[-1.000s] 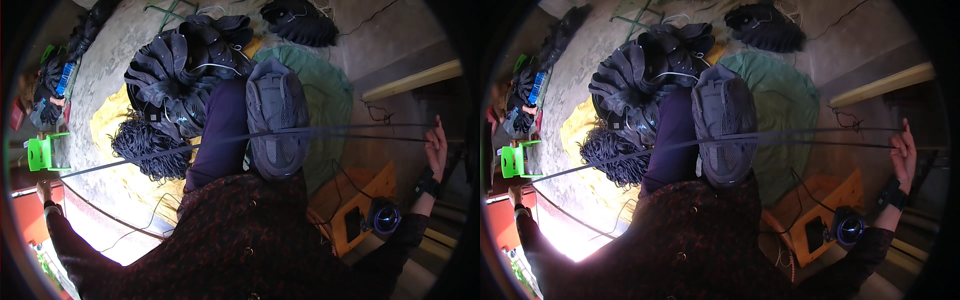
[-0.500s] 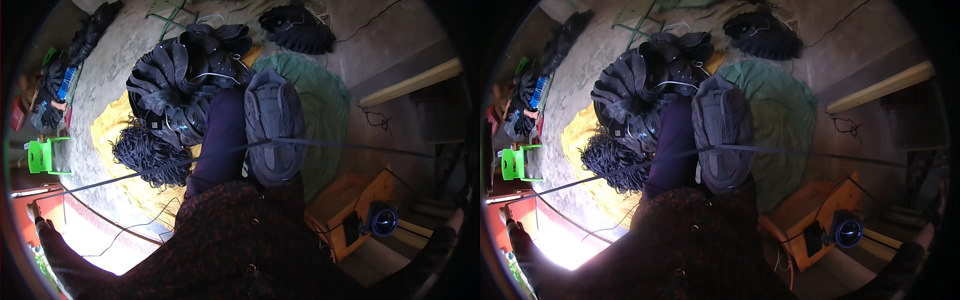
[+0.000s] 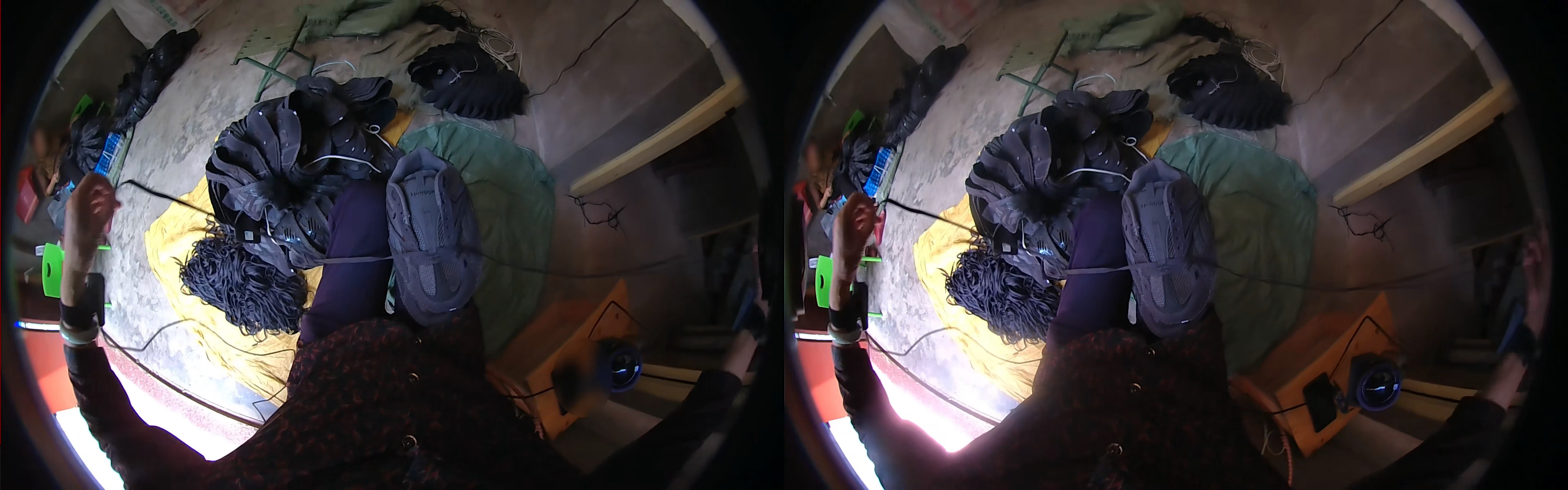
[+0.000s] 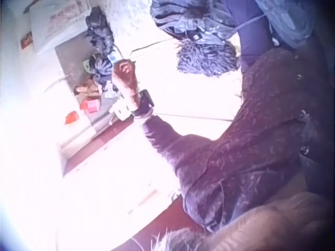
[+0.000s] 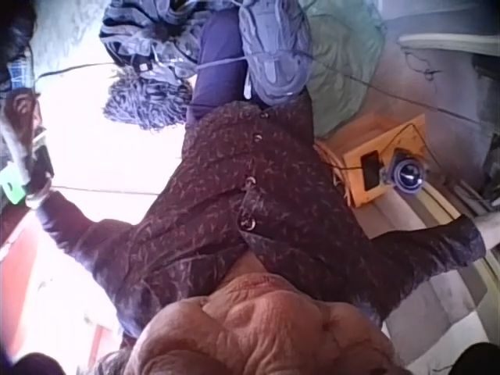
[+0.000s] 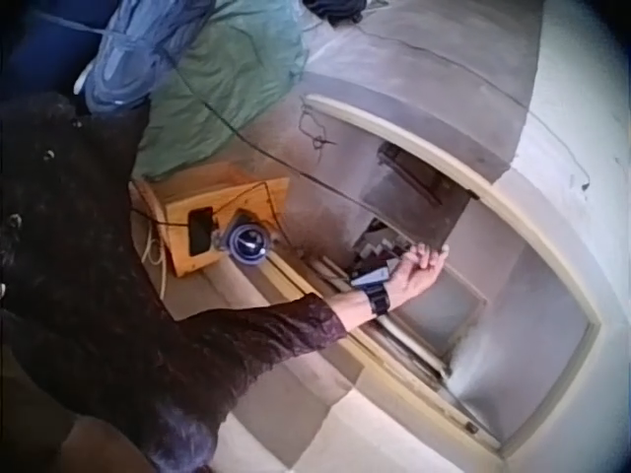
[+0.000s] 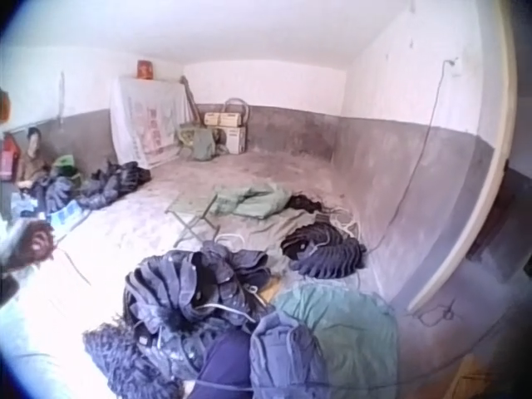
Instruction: Insert and pull shoelaces through the eyelets of a shoe upper.
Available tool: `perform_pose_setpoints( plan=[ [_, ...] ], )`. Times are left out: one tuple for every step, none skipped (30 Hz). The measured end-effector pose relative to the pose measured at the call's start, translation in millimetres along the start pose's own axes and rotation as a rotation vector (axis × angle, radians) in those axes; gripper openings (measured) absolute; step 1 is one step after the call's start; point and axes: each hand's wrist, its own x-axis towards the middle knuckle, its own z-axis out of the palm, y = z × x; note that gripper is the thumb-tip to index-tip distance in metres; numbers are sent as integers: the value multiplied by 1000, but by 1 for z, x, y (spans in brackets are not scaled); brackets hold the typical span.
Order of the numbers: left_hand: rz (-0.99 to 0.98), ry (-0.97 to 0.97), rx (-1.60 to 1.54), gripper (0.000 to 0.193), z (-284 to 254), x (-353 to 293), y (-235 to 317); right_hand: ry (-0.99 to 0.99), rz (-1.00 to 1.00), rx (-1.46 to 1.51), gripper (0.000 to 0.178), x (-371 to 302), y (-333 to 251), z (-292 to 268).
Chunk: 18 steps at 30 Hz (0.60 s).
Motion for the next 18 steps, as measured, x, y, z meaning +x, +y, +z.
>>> perform_pose_setpoints(
  plan=[
    [-32,-55,7,15,15,-9,62,-113,34,-11,36,30,29,161],
    [38,-110,69,17,31,-13,107,-228,71,-27,46,50,55,292],
    [190,-185,28,20,72,7,116,-254,57,-45,44,5,46,340],
    [312,-231,-36,20,90,13,135,-149,76,-100,43,-41,42,400],
    [395,-272,-52,19,102,12,157,-350,180,19,38,-57,66,438],
    [443,-306,-95,19,112,11,173,-529,272,133,35,-86,74,490],
    [500,-343,-146,19,123,12,184,-635,322,137,32,-109,83,522],
    [544,-359,-153,19,132,13,191,-733,368,133,30,-131,87,547],
    [572,-380,-145,20,140,15,197,-778,367,147,28,-146,101,571],
    [573,-382,-149,20,146,19,206,-806,365,154,26,-161,109,588],
    [612,-395,-174,20,149,19,214,-819,365,158,26,-169,116,603],
    [657,-410,-206,20,151,20,220,-900,367,120,23,-174,120,614],
    [653,-411,-205,20,155,22,225,-977,371,83,20,-178,124,623],
    [709,-396,-228,20,157,23,228,-981,371,84,20,-181,126,631],
    [764,-381,-252,19,160,24,231,-1009,293,-34,16,-184,127,639],
    [784,-374,-294,19,164,24,233,-1034,216,-149,13,-187,129,646],
    [780,-375,-292,19,166,25,234,-1024,153,-231,13,-193,124,654],
    [792,-360,-302,19,167,25,236,-1031,-103,-298,15,-193,131,659]
  ],
)
